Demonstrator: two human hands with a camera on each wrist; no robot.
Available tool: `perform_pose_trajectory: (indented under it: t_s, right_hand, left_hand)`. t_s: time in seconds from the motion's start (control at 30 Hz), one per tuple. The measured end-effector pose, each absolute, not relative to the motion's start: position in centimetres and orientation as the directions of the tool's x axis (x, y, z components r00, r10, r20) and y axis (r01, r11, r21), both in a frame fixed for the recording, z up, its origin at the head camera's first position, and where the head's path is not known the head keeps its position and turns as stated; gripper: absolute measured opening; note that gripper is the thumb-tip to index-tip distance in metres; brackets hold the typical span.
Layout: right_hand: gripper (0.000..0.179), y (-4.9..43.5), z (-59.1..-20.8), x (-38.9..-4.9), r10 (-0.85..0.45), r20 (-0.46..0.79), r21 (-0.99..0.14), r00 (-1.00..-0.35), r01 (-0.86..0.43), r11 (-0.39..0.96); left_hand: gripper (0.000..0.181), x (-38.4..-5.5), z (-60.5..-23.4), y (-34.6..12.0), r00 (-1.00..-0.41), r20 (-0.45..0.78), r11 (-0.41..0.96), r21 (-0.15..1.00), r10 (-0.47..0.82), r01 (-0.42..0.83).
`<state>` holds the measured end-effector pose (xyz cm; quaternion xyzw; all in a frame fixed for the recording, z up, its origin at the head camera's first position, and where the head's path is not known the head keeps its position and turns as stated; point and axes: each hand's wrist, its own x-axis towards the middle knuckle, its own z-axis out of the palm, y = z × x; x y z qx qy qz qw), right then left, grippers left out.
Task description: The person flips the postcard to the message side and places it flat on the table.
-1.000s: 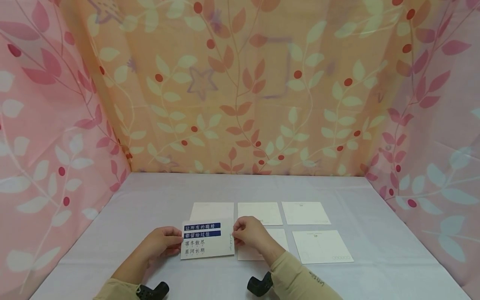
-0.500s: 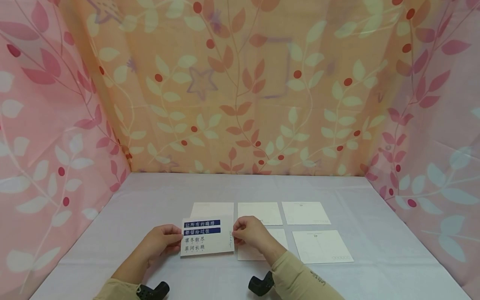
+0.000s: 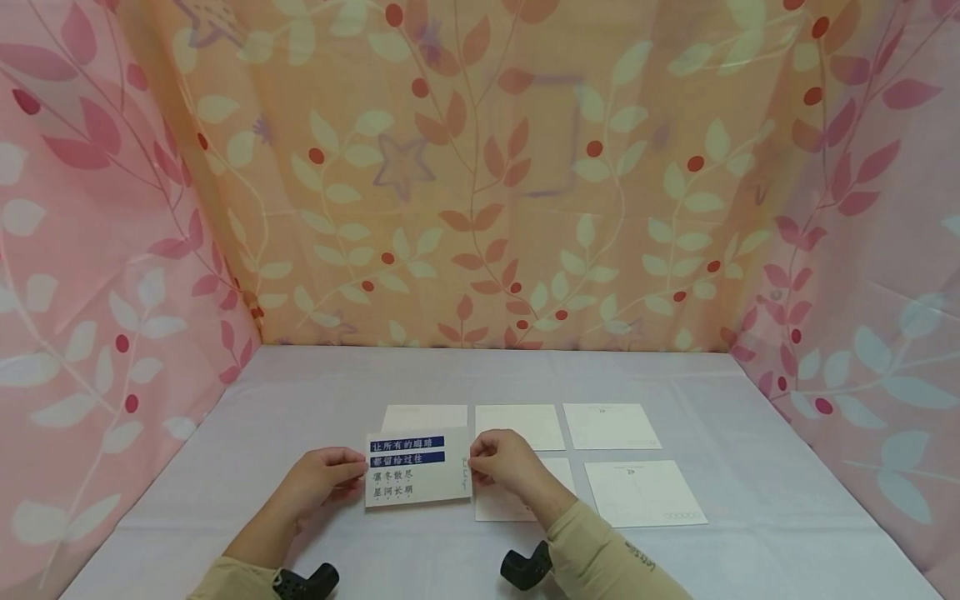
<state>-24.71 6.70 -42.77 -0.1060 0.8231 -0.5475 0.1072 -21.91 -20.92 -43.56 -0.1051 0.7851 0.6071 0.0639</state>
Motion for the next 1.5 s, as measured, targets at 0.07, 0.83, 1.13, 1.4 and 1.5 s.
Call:
perform_pose_trajectory:
  t_s: [0.07,0.83,1.13,1.4,1.5]
  right_hand:
    - [0.006,6.7,-42.7,-24.7,-0.291,-0.055,-0.924,-0.955,-0.061,0.378]
    - [0.004,7.2,-42.0,-24.3,-0.321,-0.052,-0.912,-0.946,-0.086,0.401]
    - [0.004,7.5,-41.8,-24.4,-0.328,-0.055,-0.902,-0.943,-0.094,0.421]
    - [0.006,7.7,-41.8,-24.5,-0.395,-0.059,-0.934,-0.917,-0.089,0.346]
    - [0.007,7.7,-41.7,-24.4,-0.415,-0.054,-0.944,-0.908,-0.090,0.319]
  left_hand:
    - [0.014,-21.9,-43.6,-20.9,-0.970,-0.229,0.237,0.941,-0.084,-0.243]
    - [0.024,-21.9,-42.9,-21.8,-0.969,-0.245,0.091,0.966,0.045,-0.240]
    - [0.023,-21.9,-42.6,-22.1,-0.965,-0.244,0.092,0.968,0.099,-0.235]
    - [0.019,-21.8,-42.4,-22.4,-0.954,-0.262,0.111,0.963,0.148,-0.247]
    - [0.019,-21.8,-42.4,-22.5,-0.952,-0.263,0.109,0.963,0.158,-0.248]
